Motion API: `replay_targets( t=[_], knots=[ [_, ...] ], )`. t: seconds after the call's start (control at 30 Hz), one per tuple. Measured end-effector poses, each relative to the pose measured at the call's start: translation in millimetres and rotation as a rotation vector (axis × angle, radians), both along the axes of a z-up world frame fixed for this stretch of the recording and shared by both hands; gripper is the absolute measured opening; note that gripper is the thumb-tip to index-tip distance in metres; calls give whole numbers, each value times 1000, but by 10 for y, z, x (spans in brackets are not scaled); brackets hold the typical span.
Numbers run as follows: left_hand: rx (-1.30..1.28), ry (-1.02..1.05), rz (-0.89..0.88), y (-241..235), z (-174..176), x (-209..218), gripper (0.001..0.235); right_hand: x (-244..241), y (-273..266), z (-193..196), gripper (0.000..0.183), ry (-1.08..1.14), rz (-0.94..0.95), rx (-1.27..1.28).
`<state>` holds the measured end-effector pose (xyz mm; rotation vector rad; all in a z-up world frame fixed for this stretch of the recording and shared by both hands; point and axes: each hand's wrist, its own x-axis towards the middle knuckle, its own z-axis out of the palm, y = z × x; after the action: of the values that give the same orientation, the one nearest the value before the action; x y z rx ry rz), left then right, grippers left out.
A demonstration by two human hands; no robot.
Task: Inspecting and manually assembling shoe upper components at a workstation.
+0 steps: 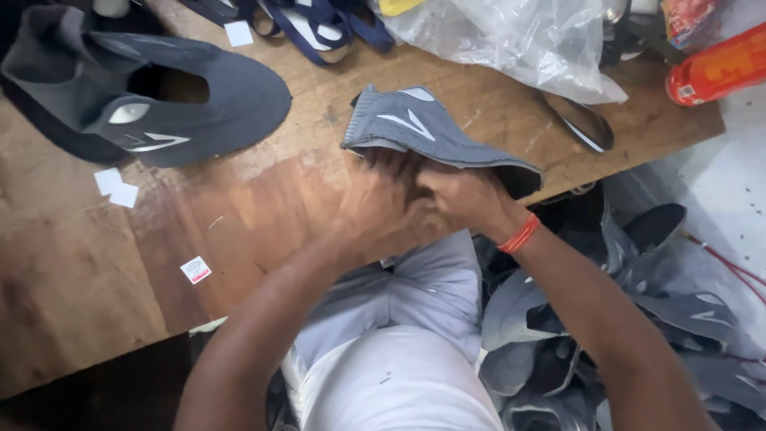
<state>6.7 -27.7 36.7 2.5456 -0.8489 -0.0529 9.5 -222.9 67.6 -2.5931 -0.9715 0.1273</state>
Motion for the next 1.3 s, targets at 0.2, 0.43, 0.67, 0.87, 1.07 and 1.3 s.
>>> replay_targets(
  t=[0.2,0.43,0.67,0.87,1.07,1.3],
  knots=[
    [-75,-96,-214,285,-348,-19,83,465,-91,-718,41,-280,-186,-12],
    [-113,-19,-208,337,-289,-77,72,166,326,-973,36,-171,-293,22],
    [43,239,-109,256,-53,-104,73,350,141,-605,30,-157,-245,74],
    [-153,-41,-132,261,-97,-100,88,339,42,-882,34,-253,-295,-102],
    [-139,-76,-187,334,-285,-65,92,248,-46,-811,43,-205,-231,133],
    [-113,-409,-216,351,-186,-154,68,79,147,-667,47,-333,-195,154]
  ],
)
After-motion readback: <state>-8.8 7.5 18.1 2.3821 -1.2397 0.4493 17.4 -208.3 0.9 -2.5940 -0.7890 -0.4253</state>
